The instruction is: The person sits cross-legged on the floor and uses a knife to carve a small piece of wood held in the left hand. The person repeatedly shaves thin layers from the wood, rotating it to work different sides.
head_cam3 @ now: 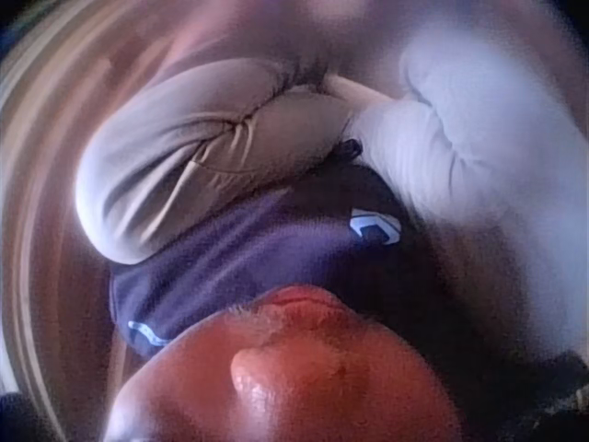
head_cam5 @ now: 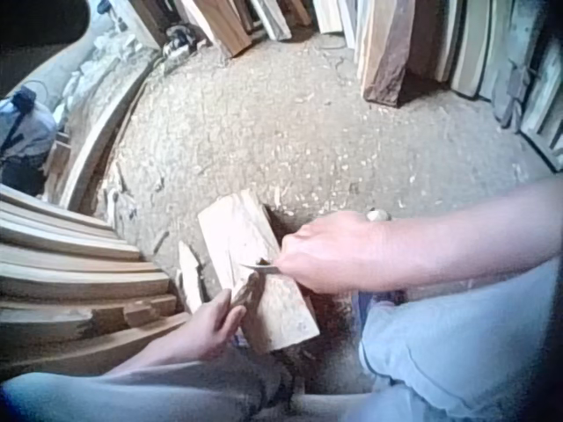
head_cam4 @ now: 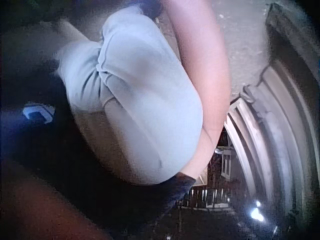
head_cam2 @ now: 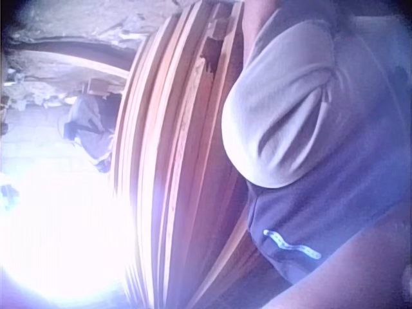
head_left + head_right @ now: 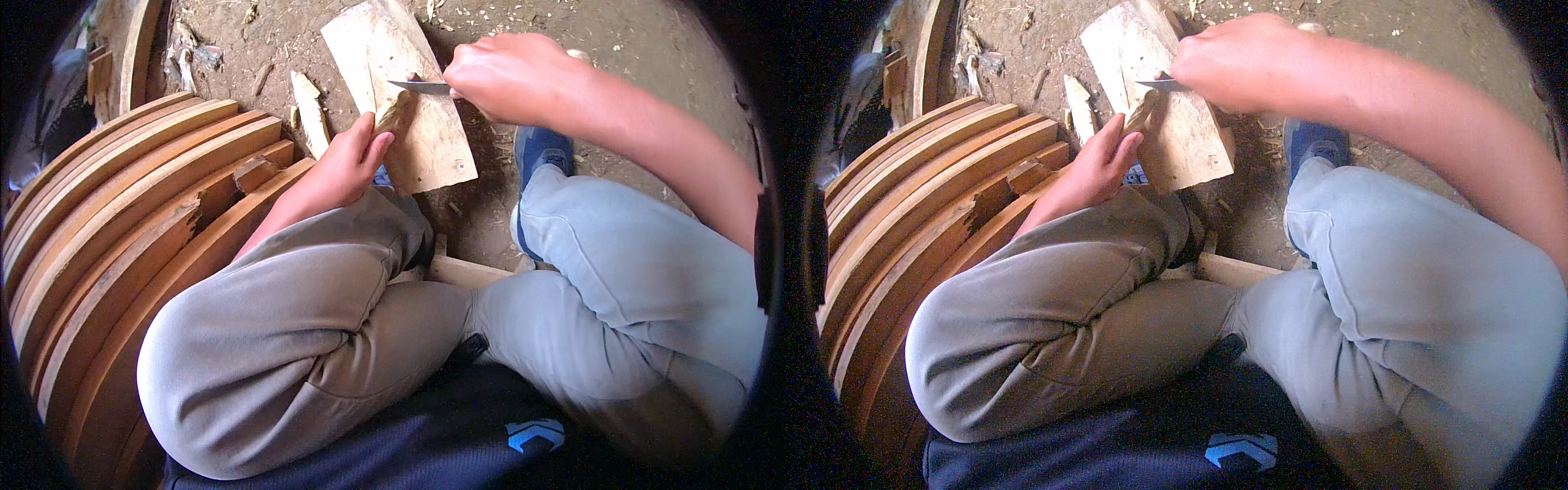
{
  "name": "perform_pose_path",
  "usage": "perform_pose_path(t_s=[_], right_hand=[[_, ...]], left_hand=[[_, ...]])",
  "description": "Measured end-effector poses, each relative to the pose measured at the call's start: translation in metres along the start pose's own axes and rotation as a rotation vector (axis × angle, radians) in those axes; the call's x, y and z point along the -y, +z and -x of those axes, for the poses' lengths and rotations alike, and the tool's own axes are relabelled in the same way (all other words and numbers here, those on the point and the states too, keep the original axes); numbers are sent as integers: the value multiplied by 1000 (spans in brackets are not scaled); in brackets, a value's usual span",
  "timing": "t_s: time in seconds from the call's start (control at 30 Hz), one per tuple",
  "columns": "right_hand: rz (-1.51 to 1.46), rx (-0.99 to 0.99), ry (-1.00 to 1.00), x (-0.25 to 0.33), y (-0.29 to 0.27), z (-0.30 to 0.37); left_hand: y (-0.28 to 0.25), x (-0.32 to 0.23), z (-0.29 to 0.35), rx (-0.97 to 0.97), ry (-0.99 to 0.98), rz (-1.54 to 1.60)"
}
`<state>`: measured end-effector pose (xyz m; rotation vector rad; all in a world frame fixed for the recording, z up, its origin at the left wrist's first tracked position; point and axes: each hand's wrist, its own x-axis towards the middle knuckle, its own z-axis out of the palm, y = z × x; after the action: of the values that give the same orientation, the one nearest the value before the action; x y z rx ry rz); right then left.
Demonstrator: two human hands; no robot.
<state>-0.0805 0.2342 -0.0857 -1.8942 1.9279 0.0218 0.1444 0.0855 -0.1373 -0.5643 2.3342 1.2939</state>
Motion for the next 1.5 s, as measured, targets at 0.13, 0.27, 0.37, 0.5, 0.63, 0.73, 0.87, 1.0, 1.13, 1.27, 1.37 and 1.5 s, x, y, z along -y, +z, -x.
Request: perform_pose_path(t_s=[0.13,0.27,0.37,0.5,0.63,0.73,0.87,1.0,1.13,1.27,1.37,1.5], right_hand=[[-61,157,-9,-15,-7,-9],[-84,109,-135,-42,3,-17],[-73,93,-119,-43,3,-20],[-53,-22,-2,-26,13,-3],[-54,-127,35,-21,13,14],[-79,-61,122,-11,2,19],[-87,-10,123,-7,1,21],[-77,-81,60,-8,16,20],[-59,-77,41,-8,17,23],[-70,-93,13,-9,23,23],[-78,-120,-6,-7,25,22],[-71,-87,26,-5,21,23]], left_hand=[[-1,0,1,-18,16,-15],[3,6,-3,-42,56,36],[0,1,1,14,-140,213],[-12,-10,3,83,-335,451],[-13,-17,8,66,-325,485],[-14,-18,7,106,-330,442],[-13,-20,7,140,-344,460],[-7,-11,8,125,-324,611],[-5,-12,5,141,-284,598],[-5,-13,7,142,-280,602],[-8,-18,10,131,-294,599],[-6,-13,8,129,-295,611]])
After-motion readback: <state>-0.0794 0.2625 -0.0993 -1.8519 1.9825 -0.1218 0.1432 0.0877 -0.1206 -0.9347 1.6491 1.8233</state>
